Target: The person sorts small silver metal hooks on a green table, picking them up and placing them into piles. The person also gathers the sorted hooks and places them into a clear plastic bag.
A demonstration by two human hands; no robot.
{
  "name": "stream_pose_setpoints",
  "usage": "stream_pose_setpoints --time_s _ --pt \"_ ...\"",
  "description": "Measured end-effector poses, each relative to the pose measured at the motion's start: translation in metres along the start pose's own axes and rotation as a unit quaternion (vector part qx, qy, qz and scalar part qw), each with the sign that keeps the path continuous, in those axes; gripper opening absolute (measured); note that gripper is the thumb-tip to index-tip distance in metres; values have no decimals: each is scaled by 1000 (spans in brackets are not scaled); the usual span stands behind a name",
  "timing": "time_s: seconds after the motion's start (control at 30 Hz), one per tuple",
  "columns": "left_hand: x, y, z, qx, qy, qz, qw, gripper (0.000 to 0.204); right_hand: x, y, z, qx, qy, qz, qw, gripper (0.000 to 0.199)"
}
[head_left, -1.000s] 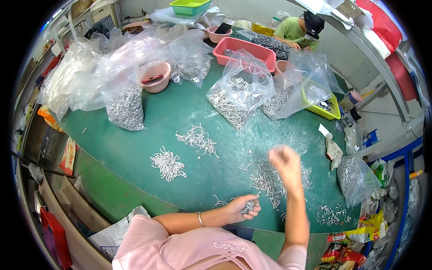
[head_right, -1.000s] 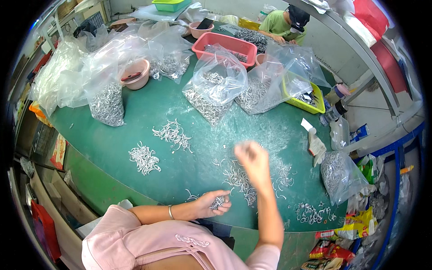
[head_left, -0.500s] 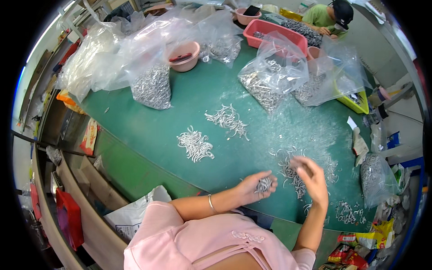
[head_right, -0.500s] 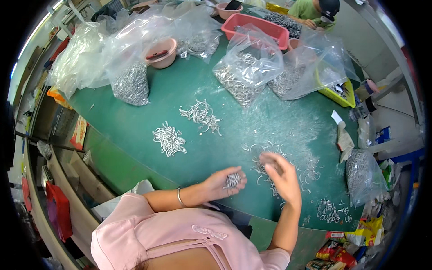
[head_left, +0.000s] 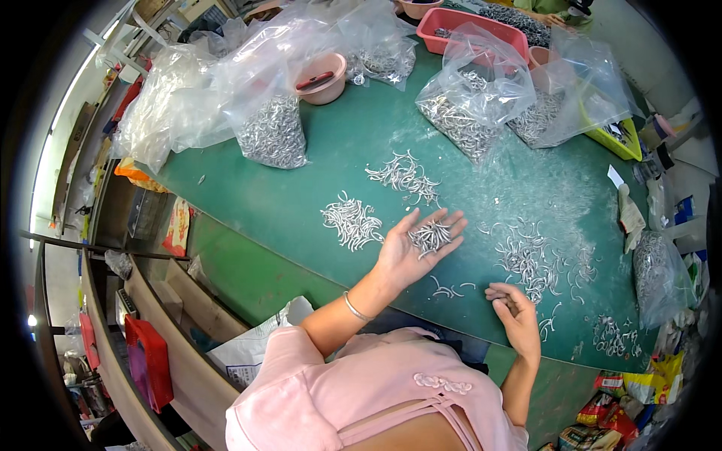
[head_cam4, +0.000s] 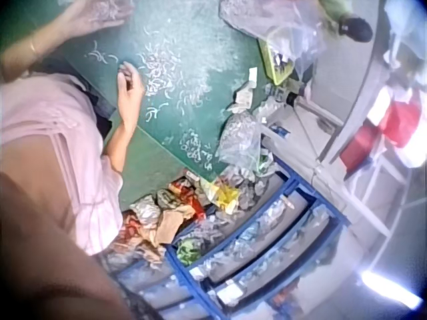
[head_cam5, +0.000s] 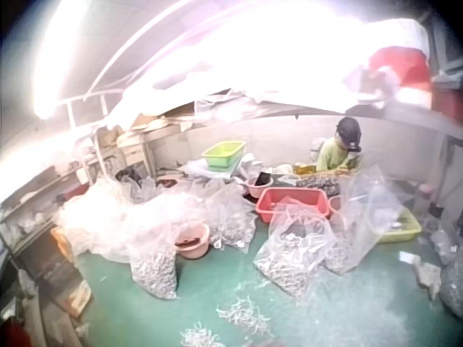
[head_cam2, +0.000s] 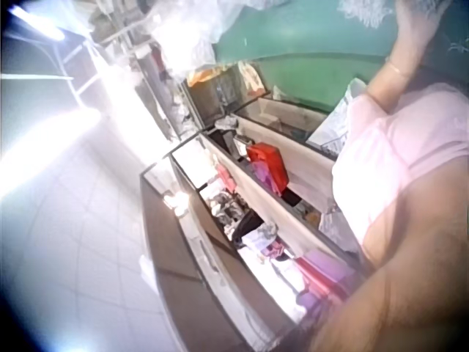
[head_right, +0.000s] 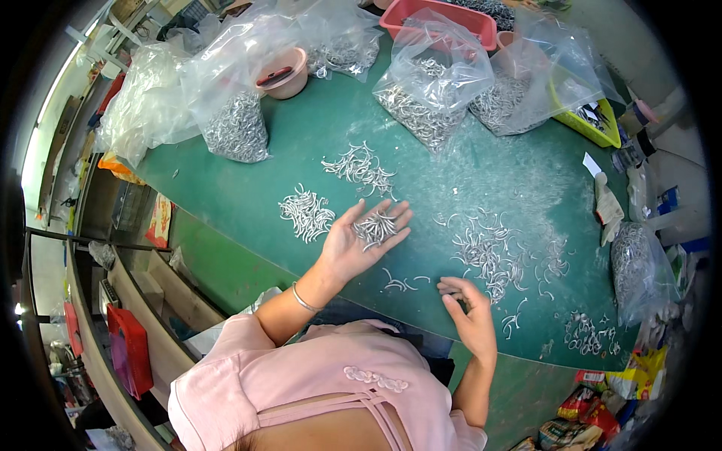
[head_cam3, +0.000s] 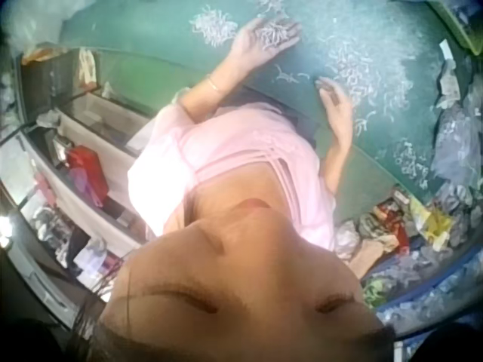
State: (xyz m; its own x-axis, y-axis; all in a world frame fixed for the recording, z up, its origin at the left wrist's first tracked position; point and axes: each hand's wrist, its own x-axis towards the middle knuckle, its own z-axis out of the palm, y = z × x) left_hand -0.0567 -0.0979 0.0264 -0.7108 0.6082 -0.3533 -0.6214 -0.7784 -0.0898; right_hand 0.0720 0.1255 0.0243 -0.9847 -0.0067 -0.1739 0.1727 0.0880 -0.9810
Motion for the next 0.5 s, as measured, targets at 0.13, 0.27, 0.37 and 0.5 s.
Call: stream_pose_setpoints --time_s 0.13,0.27,0.37,0.5 --pt "0 -6 -2 -20 -13 -7 1000 35 3 -4 11 -53 6 -17 998 26" --pt "-3 -3 -10 -13 49 -2 999 29 3 -5 21 -61 6 -27 998 22" --pt "-4 0 -26 21 -2 -58 998 26 1 4 28 -43 30 -34 998 19" --pt "-17 -4 -46 69 82 -63 992 23 2 13 33 -14 71 -28 997 14"
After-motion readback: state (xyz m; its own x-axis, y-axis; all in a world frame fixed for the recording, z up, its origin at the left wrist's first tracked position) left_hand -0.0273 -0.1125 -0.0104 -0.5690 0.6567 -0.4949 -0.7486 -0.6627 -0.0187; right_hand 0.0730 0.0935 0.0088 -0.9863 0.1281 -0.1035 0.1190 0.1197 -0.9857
